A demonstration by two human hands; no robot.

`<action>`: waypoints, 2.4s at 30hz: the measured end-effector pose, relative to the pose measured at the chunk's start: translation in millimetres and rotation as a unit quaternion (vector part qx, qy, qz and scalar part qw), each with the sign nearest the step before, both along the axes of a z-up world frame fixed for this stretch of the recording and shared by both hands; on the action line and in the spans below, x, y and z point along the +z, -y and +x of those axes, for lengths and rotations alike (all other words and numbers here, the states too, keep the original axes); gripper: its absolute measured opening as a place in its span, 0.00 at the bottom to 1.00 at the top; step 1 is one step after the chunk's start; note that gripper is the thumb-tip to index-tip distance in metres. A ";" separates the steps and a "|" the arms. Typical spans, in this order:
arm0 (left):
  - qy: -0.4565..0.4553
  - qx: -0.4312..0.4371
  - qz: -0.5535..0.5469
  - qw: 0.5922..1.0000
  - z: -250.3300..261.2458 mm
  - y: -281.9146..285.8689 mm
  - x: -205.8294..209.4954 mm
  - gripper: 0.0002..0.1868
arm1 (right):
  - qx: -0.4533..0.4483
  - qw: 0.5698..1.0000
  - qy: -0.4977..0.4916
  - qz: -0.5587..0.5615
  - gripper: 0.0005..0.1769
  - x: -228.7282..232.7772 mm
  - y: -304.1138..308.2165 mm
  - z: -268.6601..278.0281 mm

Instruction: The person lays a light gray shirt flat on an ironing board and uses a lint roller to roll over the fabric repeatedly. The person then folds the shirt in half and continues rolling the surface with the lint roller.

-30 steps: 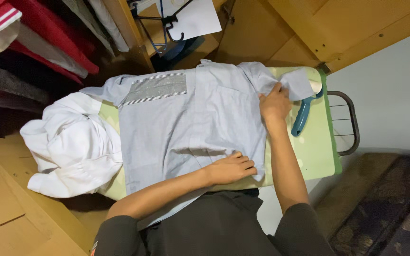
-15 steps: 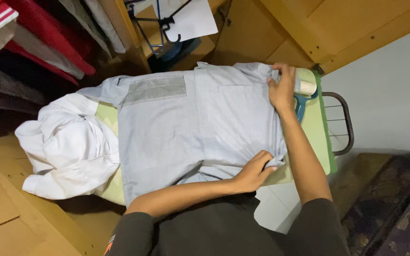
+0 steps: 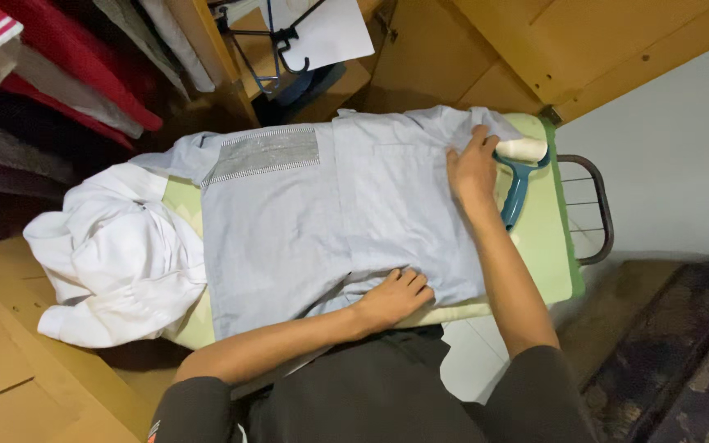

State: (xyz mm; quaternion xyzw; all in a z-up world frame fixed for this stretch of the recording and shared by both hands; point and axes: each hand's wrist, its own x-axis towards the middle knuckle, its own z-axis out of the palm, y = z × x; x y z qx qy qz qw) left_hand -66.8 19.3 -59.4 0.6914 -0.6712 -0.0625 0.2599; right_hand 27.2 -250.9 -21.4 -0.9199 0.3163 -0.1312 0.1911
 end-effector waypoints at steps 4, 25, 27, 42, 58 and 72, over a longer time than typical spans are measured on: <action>-0.205 -0.013 -0.015 0.979 -2.5 5.0 -4.6 0.18 | -0.010 0.999 -0.033 -0.016 0.36 0.2 -8.5 2.4; -0.137 0.163 -0.102 0.972 91.9 -16.7 23.4 0.23 | -0.012 0.998 -0.064 -0.001 0.28 18.8 -21.5 -27.8; -0.074 0.196 -0.062 0.976 96.9 -32.4 20.6 0.26 | -0.013 0.999 -0.052 -0.005 0.28 18.5 -20.0 -28.6; -0.121 0.512 -0.042 0.849 191.0 -47.6 -4.3 0.27 | 0.065 0.990 0.127 -0.023 0.23 -34.3 43.4 29.3; -0.060 0.532 -0.124 0.836 261.3 -66.3 -32.9 0.03 | 0.070 0.978 -0.118 -0.155 0.16 -50.3 116.6 65.9; 0.055 0.566 -0.124 0.813 271.1 -71.3 -30.5 0.15 | 0.168 0.978 0.042 -0.114 0.12 -27.5 82.7 67.0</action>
